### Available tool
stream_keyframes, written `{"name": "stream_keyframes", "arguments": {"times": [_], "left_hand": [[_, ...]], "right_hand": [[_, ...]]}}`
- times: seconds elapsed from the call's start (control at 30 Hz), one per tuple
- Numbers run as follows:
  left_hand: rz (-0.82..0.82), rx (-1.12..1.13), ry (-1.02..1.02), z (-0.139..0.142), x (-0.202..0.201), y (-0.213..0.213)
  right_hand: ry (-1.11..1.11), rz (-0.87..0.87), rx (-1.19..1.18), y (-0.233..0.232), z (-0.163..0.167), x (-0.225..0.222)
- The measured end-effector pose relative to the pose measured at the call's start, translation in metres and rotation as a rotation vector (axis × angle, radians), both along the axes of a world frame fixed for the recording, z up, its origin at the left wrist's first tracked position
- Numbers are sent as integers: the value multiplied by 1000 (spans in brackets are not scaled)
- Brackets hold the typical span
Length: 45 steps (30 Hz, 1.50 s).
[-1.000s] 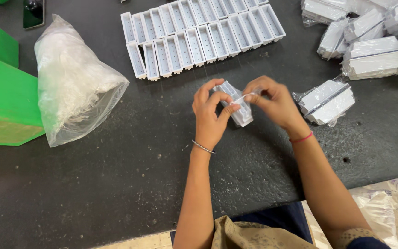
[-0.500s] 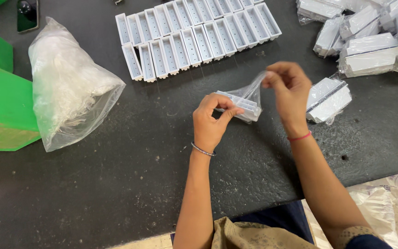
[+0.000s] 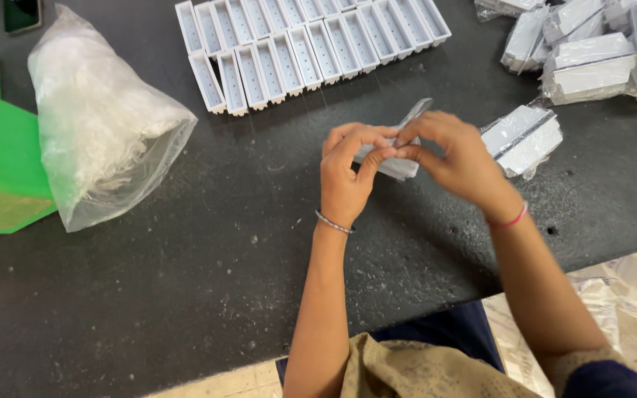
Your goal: The person repeatedly picks up small white plastic trays, places them into clear plastic bags, and sets the packaged units aside on the table. The person also moves a large bag of plastic bags and a green bin to access more packaging material. The task continues with consistent pick-and-place motions throughout the clip.
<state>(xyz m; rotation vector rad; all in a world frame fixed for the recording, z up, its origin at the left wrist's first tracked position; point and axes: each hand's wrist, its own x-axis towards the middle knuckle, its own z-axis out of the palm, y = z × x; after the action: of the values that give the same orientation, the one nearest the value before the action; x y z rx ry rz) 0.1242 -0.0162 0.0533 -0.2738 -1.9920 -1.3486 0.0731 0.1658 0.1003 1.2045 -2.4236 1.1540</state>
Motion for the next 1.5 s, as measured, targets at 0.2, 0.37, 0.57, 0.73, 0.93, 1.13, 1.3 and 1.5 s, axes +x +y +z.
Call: {"name": "stream_keyframes", "arguments": {"times": [0.2,0.37,0.57,0.73,0.93,1.13,1.3,1.5], "left_hand": [[19,-179,-37,-4,5,-9],[154,-397,-74,1,16,-25],[289,-333,-93,7,27,-40],[232,-228,-22,8,27,-43],[152,149,-16,-16,19,-68],[278,230,-303,-56,4,-86],[257,334,-367,-71,-3,-89],[47,576,-549,-82,-12,-73]], "right_hand": [[-102,87,155,11,16,-2],[72,70,443,14,29,2],[253,-71,641,-4,34,17],[128,-209,751,-30,42,33],[304,-119,575,-45,36,35],[209,-121,630,-65,11,13],[-63,-235,702,-71,-4,1],[-501,-241,156,-43,-27,0]]}}
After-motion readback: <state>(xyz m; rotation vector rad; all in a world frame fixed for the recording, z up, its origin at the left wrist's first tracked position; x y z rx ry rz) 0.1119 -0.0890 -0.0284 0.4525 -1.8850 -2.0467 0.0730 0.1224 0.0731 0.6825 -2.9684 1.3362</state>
